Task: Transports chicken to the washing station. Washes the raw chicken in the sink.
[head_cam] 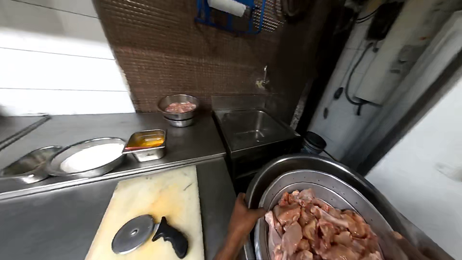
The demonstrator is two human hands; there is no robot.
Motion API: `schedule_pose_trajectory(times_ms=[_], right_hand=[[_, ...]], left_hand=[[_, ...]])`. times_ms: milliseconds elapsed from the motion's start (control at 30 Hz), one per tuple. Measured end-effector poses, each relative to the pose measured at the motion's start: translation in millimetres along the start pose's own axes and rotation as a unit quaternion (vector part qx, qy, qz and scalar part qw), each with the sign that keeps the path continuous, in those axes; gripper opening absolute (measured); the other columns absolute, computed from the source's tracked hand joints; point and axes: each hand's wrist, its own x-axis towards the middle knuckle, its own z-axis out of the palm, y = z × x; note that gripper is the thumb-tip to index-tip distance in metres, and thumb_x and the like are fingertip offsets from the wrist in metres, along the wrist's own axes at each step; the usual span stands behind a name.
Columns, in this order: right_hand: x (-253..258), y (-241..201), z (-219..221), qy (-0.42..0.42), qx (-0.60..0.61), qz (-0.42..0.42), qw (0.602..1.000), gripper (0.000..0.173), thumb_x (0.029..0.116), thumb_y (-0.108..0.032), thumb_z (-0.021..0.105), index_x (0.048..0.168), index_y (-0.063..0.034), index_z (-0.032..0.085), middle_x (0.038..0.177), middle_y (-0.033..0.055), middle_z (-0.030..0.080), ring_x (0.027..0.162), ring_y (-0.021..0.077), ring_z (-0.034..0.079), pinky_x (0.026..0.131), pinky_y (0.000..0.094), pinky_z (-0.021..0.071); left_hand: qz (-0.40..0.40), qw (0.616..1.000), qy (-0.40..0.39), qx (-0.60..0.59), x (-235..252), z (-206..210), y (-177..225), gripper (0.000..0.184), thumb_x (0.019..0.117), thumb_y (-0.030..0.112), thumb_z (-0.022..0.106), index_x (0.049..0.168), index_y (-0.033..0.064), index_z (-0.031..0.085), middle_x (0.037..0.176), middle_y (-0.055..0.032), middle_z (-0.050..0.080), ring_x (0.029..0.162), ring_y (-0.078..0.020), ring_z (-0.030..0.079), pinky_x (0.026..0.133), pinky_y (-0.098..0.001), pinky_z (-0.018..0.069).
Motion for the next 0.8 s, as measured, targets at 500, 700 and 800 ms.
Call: schedule_pose_trajectory(times_ms=[500,700,800], right_hand=[[347.9,-159.2,343.7,-0.327,0.012,-0.112,0.938,0.051,0.0863,-0.033,0.082,0.12,0.0004,0.065,0.11,0.0189,0.068,0.099,0.0296,0.066,0.087,0.0522,0.0554],[422.2,-199.2,451.4,-0.308,0.013,-0.09,0.947,0.075,0.0794,-0.026,0.086,0.141,-0.0008,0.053,0.126,0.0218,0.064,0.112,0.0313,0.062,0.093,0.0533,0.0539],[460.9,-242.1,480.4,-0.278,-0.009,-0.098,0.956,0.066,0.0795,-0.021,0.089,0.133,0.0016,0.059,0.12,0.0238,0.065,0.11,0.0347,0.063,0.094,0.0569,0.0521]], left_hand=[[-0.066,0.919,0.387,-0.038,164.2,15.2,54.5,0.07,0.0716,0.009,0.089,0.13,-0.0052,0.052,0.104,-0.0243,0.066,0.088,-0.0348,0.067,0.076,-0.0539,0.0584],[-0.011,0.896,0.439,-0.064,300.4,12.6,73.5,0.075,0.0606,0.009,0.092,0.125,0.001,0.056,0.098,-0.017,0.071,0.085,-0.0282,0.072,0.073,-0.0503,0.0616],[0.004,0.904,0.422,-0.063,363.2,9.3,101.0,0.067,0.0667,0.01,0.09,0.124,0.0008,0.056,0.097,-0.0166,0.069,0.083,-0.0267,0.07,0.071,-0.0482,0.0608]])
